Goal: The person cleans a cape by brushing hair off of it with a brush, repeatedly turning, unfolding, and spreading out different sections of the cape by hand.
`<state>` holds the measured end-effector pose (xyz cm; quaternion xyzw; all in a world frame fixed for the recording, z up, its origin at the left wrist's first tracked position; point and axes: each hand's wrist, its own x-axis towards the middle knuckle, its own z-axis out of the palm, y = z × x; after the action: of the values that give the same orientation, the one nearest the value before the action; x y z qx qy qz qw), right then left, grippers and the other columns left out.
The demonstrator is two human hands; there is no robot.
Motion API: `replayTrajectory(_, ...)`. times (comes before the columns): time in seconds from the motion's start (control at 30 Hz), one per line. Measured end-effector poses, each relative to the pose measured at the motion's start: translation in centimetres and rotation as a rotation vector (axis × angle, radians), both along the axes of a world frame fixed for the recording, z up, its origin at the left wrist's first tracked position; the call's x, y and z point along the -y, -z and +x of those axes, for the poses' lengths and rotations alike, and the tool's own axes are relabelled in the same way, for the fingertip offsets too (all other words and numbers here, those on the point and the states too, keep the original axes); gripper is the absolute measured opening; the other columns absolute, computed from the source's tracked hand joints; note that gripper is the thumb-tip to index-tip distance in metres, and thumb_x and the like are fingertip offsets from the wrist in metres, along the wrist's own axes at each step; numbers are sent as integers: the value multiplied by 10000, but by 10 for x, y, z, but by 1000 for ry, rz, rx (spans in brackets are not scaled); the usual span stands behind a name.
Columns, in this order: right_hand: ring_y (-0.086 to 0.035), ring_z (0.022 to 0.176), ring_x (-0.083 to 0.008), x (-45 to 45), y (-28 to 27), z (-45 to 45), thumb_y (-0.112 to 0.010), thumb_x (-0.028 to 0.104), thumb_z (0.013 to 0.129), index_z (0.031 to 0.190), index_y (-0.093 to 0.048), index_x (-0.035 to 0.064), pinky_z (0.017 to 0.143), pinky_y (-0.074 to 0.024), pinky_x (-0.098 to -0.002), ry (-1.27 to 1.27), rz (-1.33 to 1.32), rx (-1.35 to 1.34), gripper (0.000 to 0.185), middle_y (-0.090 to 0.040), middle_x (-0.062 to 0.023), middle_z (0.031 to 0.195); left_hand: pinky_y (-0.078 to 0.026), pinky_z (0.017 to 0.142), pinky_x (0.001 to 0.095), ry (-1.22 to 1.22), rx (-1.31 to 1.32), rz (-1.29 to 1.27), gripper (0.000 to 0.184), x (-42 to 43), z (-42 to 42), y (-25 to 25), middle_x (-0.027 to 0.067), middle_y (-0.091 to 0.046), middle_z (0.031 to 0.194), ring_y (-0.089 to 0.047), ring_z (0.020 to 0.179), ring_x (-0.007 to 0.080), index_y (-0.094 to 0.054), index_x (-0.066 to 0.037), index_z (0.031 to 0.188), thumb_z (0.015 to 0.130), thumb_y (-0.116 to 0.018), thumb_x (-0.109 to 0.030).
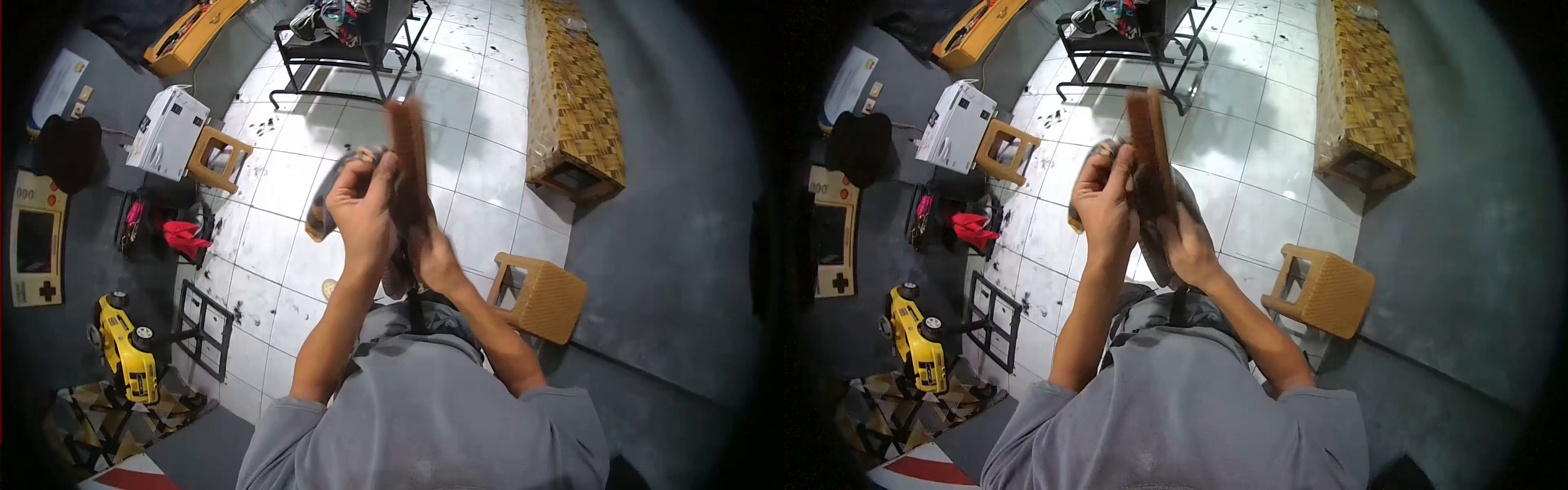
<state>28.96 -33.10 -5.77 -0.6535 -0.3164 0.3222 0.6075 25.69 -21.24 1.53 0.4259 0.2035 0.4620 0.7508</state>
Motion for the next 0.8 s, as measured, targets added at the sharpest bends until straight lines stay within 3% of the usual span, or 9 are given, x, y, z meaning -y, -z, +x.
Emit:
replayTrajectory(0.1, -592, 784, -409, 20, 122, -1, -411, 291, 944, 1043, -458, -29, 642, -456, -438, -136, -187, 357, 339, -598, -252, 813, -523, 626, 225, -113, 120, 10, 6, -9, 21, -18, 66, -636, 806, -618, 699, 114, -607, -16, 848, 851, -609, -21)
replayTrajectory(0.17, -567, 899, -446, 64, 193, 7, -415, 346, 924, 1114, -497, 3, 744, -454, -478, -382, -733, 288, 400, -586, -295, 953, -512, 672, 211, -111, 156, -29, 29, -16, 18, -35, 35, -642, 849, -607, 738, 89, -627, -21, 862, 834, -631, -13)
replayTrajectory(0.2, -581, 898, -427, 86, 180, 14, -411, 400, 902, 1110, -539, -4, 786, -453, -478, -457, -748, 304, 472, -595, -283, 978, -511, 657, 205, -122, 171, -8, 23, -20, 15, -42, 38, -641, 850, -607, 731, 87, -625, -20, 861, 839, -626, -15)
replayTrajectory(0.23, -578, 913, -432, 124, 305, 20, -421, 397, 887, 987, -601, -28, 793, -460, -472, -566, -960, 357, 472, -591, -291, 995, -509, 641, 198, -130, 185, 15, 16, -24, 11, -46, 41, -640, 850, -607, 724, 86, -624, -19, 859, 843, -621, -17)
replayTrajectory(0.37, -634, 741, -401, 141, 250, 45, -430, 443, 878, 965, -607, -48, 677, -482, -458, -86, -942, 132, 529, -623, -271, 768, -540, 649, 215, -102, 157, 100, 49, -33, -2, -39, 69, -643, 896, -633, 779, 117, -613, -24, 898, 876, -569, -22)
replayTrajectory(0.47, -466, 416, -154, 86, 135, 50, -397, 450, 944, 741, -488, 30, 413, -395, -338, 284, -447, -98, 475, -444, -37, 527, -488, 560, 176, -177, -65, 107, 22, -18, -4, -13, 48, -636, 844, -602, 711, 85, -613, -30, 875, 857, -603, -22)
replayTrajectory(0.57, -397, 415, -60, 38, 25, 41, -344, 438, 969, 901, -437, 73, 372, -336, -206, 198, 193, -439, 383, -367, 25, 547, -488, 605, 187, -221, -96, 141, 31, -1, 2, -4, 53, -637, 842, -588, 709, 82, -611, -19, 821, 834, -637, -30)
replayTrajectory(0.73, -436, 487, -89, -7, -9, 8, -326, 436, 968, 970, -446, 28, 468, -396, -260, 242, 288, 182, 425, -454, -13, 599, -515, 693, 222, -257, -51, 302, 55, 13, 7, 2, 59, -631, 856, -601, 750, 105, -594, -8, 799, 820, -645, -2)
replayTrajectory(0.8, -575, 571, -306, -2, 30, 5, -346, 331, 968, 1112, -460, -27, 576, -444, -426, -19, -29, 167, 402, -565, -150, 650, -515, 698, 224, -286, -24, 312, 51, 10, 8, 1, 54, -629, 858, -600, 752, 101, -593, -6, 800, 823, -637, 7)
